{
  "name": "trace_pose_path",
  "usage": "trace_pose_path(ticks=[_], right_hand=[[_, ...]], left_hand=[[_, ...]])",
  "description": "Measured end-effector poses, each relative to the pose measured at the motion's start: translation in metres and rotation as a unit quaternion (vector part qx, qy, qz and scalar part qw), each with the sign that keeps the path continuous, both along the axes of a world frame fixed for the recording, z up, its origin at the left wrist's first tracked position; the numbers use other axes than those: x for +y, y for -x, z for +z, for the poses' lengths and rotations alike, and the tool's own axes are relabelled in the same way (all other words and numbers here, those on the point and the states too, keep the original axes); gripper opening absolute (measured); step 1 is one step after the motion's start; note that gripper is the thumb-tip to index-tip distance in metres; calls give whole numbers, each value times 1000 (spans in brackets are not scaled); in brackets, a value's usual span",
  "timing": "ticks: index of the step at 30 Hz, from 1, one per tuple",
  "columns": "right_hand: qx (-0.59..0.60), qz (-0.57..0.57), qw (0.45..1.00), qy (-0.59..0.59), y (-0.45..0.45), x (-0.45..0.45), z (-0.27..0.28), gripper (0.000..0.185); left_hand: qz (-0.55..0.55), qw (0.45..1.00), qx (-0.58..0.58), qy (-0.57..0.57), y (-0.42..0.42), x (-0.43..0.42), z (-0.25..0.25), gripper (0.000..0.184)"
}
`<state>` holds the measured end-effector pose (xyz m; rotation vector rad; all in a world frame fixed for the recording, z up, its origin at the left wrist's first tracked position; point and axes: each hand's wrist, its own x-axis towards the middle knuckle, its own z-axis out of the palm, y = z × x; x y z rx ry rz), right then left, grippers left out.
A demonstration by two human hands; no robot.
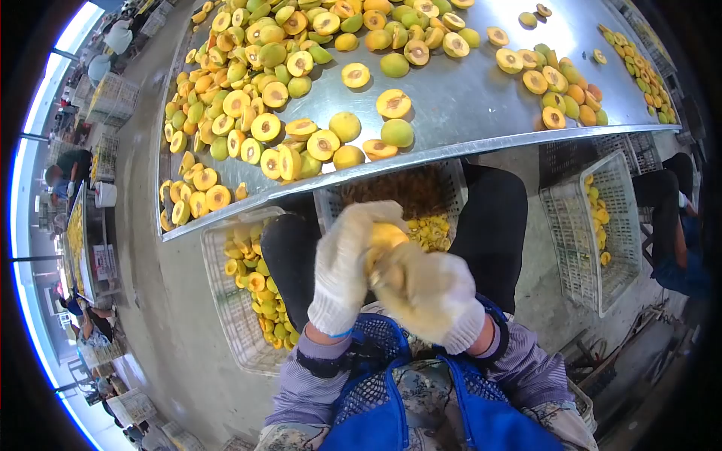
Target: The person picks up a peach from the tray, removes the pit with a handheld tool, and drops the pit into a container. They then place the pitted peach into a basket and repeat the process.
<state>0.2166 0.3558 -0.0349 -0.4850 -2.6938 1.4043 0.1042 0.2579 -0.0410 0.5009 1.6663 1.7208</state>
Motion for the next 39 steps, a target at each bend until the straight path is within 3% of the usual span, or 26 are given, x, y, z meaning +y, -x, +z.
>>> trace_pose_path(ticks=[1, 3, 7, 12, 15, 18, 20, 24, 26, 27, 29, 30, 31, 32, 33, 34, 35, 37, 39], right_hand=[[0, 0, 1000, 0, 0, -2, 1, 31], [-8, 19, 989, 146, -2, -7, 6, 27], [13, -51, 981, 186, -5, -1, -5, 26], [-15, -25, 987, 156, -4, 6, 9, 25], [-64, -15, 982, 174, -3, 6, 13, 32], [-34, 21, 996, 83, -6, 7, 15, 28], [41, 84, 994, -59, -10, 5, 2, 25], [170, 72, 981, -64, -8, 3, -19, 20], [119, 49, 990, 52, -11, 1, -25, 22], [118, 48, 991, 52, -11, 0, -25, 22], [178, 75, 974, 118, -9, -2, -24, 22], [177, 73, 974, 118, -10, -1, -20, 22], [48, 70, 959, 272, -10, 2, -13, 22], [-84, 63, 904, 414, -10, 5, -6, 22], [-83, 62, 904, 414, -9, 9, -1, 22], [-115, 50, 856, 502, -8, 12, 4, 21], [-146, 38, 799, 583, -7, 15, 8, 21], [-113, 31, 781, 614, -10, 21, 12, 20], [-79, 28, 761, 643, -11, 24, 12, 20]], left_hand=[[23, 994, 106, -6, 1, 3, 1, 51], [70, 976, -181, -103, 7, 1, 0, 54], [46, 989, -121, -74, 12, -9, -3, 56], [46, 990, -109, -82, 8, -10, -1, 58], [44, 997, -61, -32, 5, -10, 12, 57], [41, 998, -27, -35, 1, -8, 16, 55], [30, 999, -11, -44, -1, -9, 13, 53], [32, 998, 31, -47, -5, -6, 11, 52], [22, 992, 120, -38, -4, -4, 10, 41], [21, 992, 119, -39, 0, -2, 14, 41], [-121, 946, 298, 25, 16, 2, 33, 44], [-216, 910, 335, 116, 24, 0, 41, 36], [-216, 910, 336, 115, 27, 3, 39, 36], [-232, 884, 389, 113, 29, 5, 34, 34], [-248, 855, 442, 109, 30, 7, 31, 32], [-252, 854, 442, 108, 28, 8, 33, 32], [-201, 907, 357, 101, 23, 8, 36, 33], [-92, 977, 173, 88, 8, 5, 40, 36], [-60, 971, 205, 110, -8, 4, 32, 40]])
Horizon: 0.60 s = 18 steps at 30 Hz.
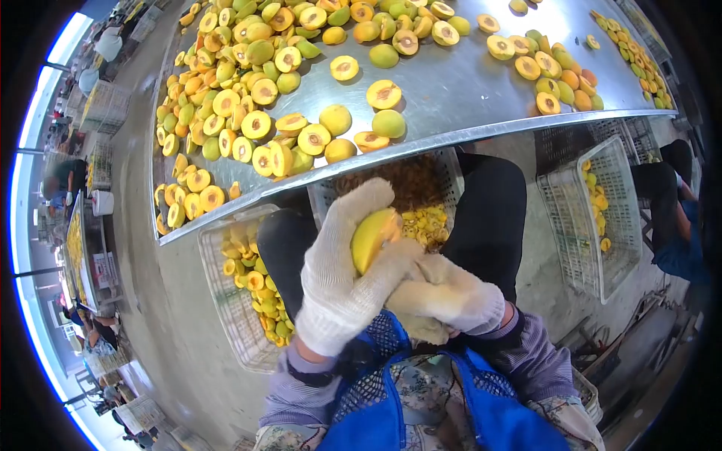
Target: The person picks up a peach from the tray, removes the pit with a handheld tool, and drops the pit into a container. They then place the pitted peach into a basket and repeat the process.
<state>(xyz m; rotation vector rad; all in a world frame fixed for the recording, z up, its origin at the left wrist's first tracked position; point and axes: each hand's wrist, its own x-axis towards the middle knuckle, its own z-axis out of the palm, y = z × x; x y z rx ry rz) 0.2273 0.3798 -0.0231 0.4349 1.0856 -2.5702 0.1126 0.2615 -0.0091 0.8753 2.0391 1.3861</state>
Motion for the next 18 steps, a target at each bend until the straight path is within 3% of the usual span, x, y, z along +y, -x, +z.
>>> trace_pose_path(ticks=[2, 4, 6, 7, 8, 10, 11, 13, 18], right_hand=[[13, 49, 998, 35, 0, 1, -2, 20], [-8, 58, 996, 65, -2, 2, 0, 20], [-27, 65, 993, 98, -4, 1, 1, 20], [-40, 70, 989, 126, -6, -1, 0, 21], [-53, 74, 984, 154, -8, -1, 0, 21], [-36, 82, 981, 173, -9, 2, 3, 22], [-18, 92, 977, 192, -10, 3, 4, 23], [-16, 77, 980, 183, -12, -2, -4, 24], [-27, 58, 978, 200, -13, -5, -1, 26]], left_hand=[[74, 996, 3, -56, -7, -1, -10, 40], [67, 996, -9, -64, -1, -1, -12, 41], [-4, 956, -255, -143, 5, -2, -5, 41], [1, 927, -354, -124, 8, -2, 7, 34], [-1, 927, -355, -124, 7, -2, 6, 34], [-43, 972, -184, -141, 5, -3, 3, 33], [-45, 972, -184, -140, 6, -3, 0, 33], [-60, 987, -40, -144, 8, -3, -4, 34], [-35, 995, 29, -87, 7, 1, 10, 36]])
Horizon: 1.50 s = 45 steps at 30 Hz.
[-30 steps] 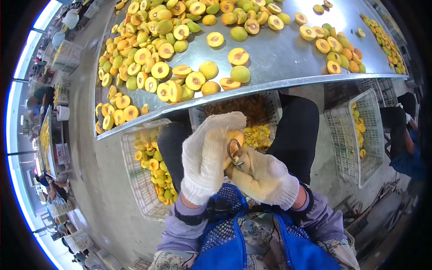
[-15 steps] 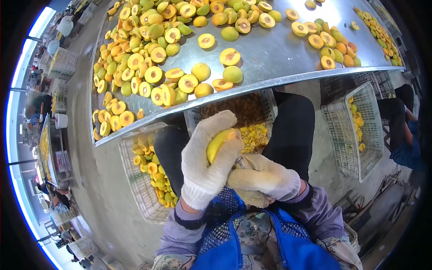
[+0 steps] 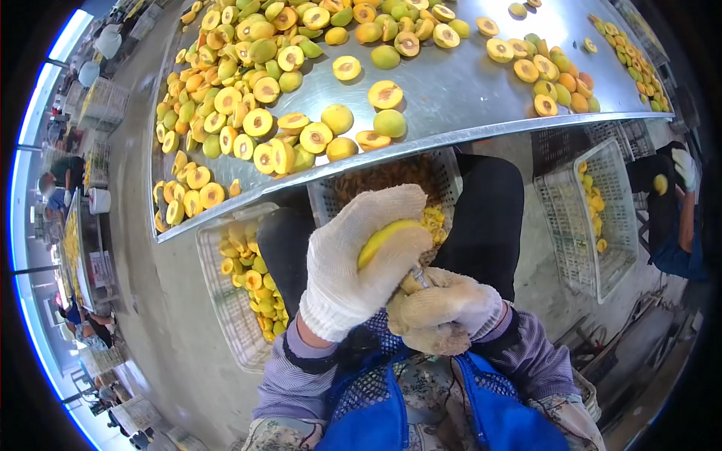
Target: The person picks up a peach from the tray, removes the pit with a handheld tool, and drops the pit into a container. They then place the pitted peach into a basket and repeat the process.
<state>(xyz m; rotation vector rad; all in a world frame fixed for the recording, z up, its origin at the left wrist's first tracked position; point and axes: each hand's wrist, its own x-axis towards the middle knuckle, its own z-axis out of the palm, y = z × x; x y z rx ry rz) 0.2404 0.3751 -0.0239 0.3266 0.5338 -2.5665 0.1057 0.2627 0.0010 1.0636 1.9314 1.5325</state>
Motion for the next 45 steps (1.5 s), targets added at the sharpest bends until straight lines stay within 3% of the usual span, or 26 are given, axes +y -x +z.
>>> trace_pose_path(ticks=[2, 4, 8, 11, 14, 16, 18, 20, 21, 23, 24, 26, 27, 29, 30, 32, 35, 39, 41, 45], right_hand=[[5, 20, 998, -66, -1, 0, -4, 27], [-23, 3, 999, -33, 0, -1, 3, 27], [-26, -84, 996, 23, 1, -12, -5, 27], [-28, 1, 1000, 11, -1, -1, -1, 25], [-29, -70, 997, 6, 1, -11, -4, 28], [-10, -64, 998, -26, 11, -11, 9, 30], [9, -63, 996, -58, 16, -13, 13, 33], [-9, -88, 973, -215, 16, -16, 12, 38], [-10, -87, 973, -216, 16, -16, 12, 38], [-22, -70, 988, -136, 15, -14, 11, 36], [-23, -70, 988, -137, 14, -11, 11, 36], [-23, -21, 999, 11, 9, -6, 7, 33], [-23, -20, 999, 11, 8, -10, 5, 33], [-18, -71, 996, -40, 7, -17, 2, 31], [-18, -73, 996, -39, 7, -17, 3, 31], [-56, -55, 997, -16, 6, -16, 5, 30], [-20, -62, 998, -5, 3, -16, -10, 26], [-42, -64, 996, -46, 7, -15, 3, 25], [-14, -28, 998, -58, 5, -13, -2, 27], [-23, -109, 990, -92, 4, -16, -3, 29]], left_hand=[[7, 999, 29, 10, 0, 2, 2, 37], [-2, 972, 220, -84, 3, 7, 1, 31], [-59, 976, 207, -22, 7, 9, 3, 31], [-8, 978, 201, -52, 4, 7, 1, 29], [-48, 991, 123, 18, 12, 8, 10, 26], [-44, 985, -137, 97, 20, 8, 12, 25], [-17, 993, -99, 68, 17, 6, 4, 24], [8, 994, 106, 24, 16, 4, -4, 24], [9, 994, 105, 23, 14, 4, -4, 24], [26, 978, 206, 29, 9, 5, -1, 23], [27, 978, 205, 28, 10, 6, -1, 23], [-21, 975, 219, -6, 11, 4, -2, 22], [-20, 976, 219, -6, 12, 3, -1, 22], [-29, 992, -120, 27, 13, 1, 0, 25], [-31, 992, -119, 29, 13, 0, -1, 25], [-42, 999, -9, -9, 13, -2, -6, 25], [-20, 999, 37, -23, 8, 0, -10, 24], [-14, 998, 1, 69, 10, 5, -4, 24], [-26, 982, 188, -9, 9, 5, -1, 24], [2, 969, 246, -21, 8, 6, -1, 27]])
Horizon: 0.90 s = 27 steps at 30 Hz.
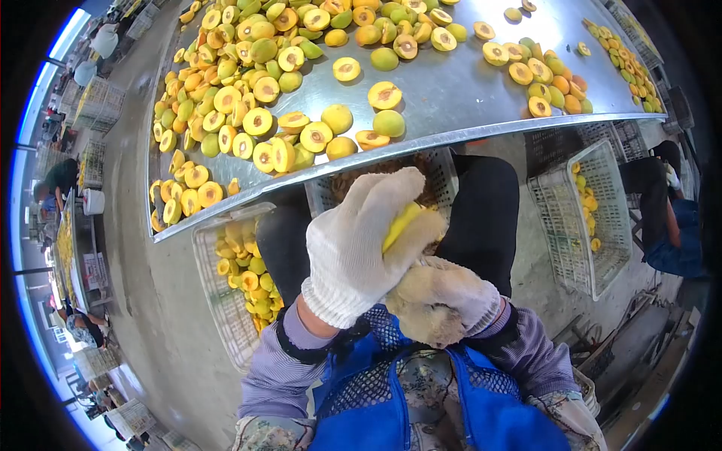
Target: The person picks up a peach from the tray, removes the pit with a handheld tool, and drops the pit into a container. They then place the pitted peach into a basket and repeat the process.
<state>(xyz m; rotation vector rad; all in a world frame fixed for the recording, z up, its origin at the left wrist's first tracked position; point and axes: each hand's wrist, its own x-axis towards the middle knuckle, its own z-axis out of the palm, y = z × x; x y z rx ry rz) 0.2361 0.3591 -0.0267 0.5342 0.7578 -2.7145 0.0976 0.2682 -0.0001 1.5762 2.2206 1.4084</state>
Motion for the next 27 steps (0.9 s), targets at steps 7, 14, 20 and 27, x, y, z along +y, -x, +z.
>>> trace_pose_path(ticks=[7, 14, 20, 27], right_hand=[[20, 75, 997, 10, 3, 9, -2, 27], [-5, 68, 996, 56, -1, 7, 0, 27], [25, 54, 997, 53, 2, 3, 1, 27], [4, 96, 994, 56, 1, 6, 3, 30]], left_hand=[[-12, 989, -135, 68, 2, 2, -5, 28], [-20, 907, -408, 102, 3, 5, 6, 28], [-23, 971, -236, 5, 2, 4, -11, 22], [-73, 856, -506, -76, -7, -4, -19, 52]])
